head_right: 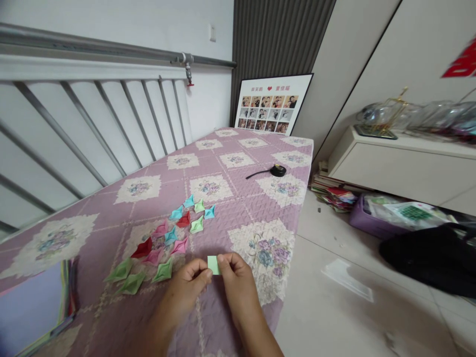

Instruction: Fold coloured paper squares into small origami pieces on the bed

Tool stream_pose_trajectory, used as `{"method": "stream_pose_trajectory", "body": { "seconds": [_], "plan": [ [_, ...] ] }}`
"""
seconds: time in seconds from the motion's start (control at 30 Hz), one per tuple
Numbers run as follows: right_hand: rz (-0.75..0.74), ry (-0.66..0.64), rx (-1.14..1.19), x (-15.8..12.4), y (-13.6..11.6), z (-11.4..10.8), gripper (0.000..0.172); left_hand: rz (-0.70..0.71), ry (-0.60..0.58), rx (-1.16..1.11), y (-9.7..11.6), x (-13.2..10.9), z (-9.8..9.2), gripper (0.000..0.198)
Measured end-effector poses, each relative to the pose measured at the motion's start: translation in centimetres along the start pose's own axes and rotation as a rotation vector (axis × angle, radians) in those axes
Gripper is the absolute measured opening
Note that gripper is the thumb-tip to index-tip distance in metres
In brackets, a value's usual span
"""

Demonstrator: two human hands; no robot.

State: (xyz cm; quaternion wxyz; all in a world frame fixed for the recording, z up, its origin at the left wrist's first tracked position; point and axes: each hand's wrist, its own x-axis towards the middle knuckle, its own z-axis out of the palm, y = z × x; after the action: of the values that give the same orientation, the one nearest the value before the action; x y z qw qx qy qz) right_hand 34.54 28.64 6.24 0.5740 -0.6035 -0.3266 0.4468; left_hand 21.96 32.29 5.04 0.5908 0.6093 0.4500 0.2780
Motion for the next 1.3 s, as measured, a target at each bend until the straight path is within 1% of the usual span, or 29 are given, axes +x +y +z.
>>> {"method": "stream_pose_trajectory", "body": {
  "seconds": [0.1,0.23,0.33,0.5,0.57,0.67,0.77,0.83,0.97,1.03,1.13,1.17,1.3],
  "plan": [
    [0.033,-0.012,0.015,0.2,0.1,-0.2,0.036,-0.003,0.033,0.018,0.1,-0.1,0.1,0.017],
    [0.062,-0.088,0.011,0.0,-0.1,-0.2,0.034,0.006,0.106,0.078,0.1,-0.2,-0.1,0.018],
    [0.06,-0.123,-0.056,0.0,-0.2,-0.2,0.034,0.001,0.098,0.08,-0.1,-0.1,-0.4,0.018],
    [-0.011,-0.122,-0.173,0.1,-0.4,-0.6,0.035,-0.017,0.04,0.002,-0.2,0.1,-0.4,0.016],
    [-0.013,-0.14,-0.2,0.1,-0.5,-0.8,0.035,-0.017,0.035,-0.081,-0.2,0.2,-0.3,0.014],
    [0.001,-0.209,-0.249,-0.1,-0.5,-1.0,0.035,-0.012,0.071,-0.229,-0.2,0.4,-0.3,0.024],
    [-0.006,-0.281,-0.307,-0.1,-0.3,-0.9,0.033,-0.037,0.11,-0.261,-0.2,0.5,-0.3,0.029],
    [-0.019,-0.28,-0.299,-0.1,-0.2,-0.8,0.03,-0.068,0.138,-0.254,-0.1,0.6,-0.3,0.029],
    [-0.084,-0.227,-0.162,-0.2,-0.5,-0.6,0.02,-0.104,0.175,-0.286,-0.2,0.8,-0.4,0.029],
    [-0.108,-0.261,-0.146,-0.4,-0.8,-0.5,0.016,-0.107,0.189,-0.325,-0.5,0.9,-0.3,0.03],
    [-0.113,-0.376,-0.17,-0.8,-1.0,-0.4,0.009,-0.097,0.208,-0.389,-1.0,1.1,-0.2,0.03],
    [-0.123,-0.397,-0.178,-0.9,-0.9,-0.3,0.009,-0.097,0.205,-0.403,-1.2,1.1,-0.1,0.031],
    [-0.181,-0.374,-0.228,-1.0,-0.5,-0.1,0.015,-0.107,0.196,-0.42,-1.7,1.2,0.0,0.032]
  ]
}}
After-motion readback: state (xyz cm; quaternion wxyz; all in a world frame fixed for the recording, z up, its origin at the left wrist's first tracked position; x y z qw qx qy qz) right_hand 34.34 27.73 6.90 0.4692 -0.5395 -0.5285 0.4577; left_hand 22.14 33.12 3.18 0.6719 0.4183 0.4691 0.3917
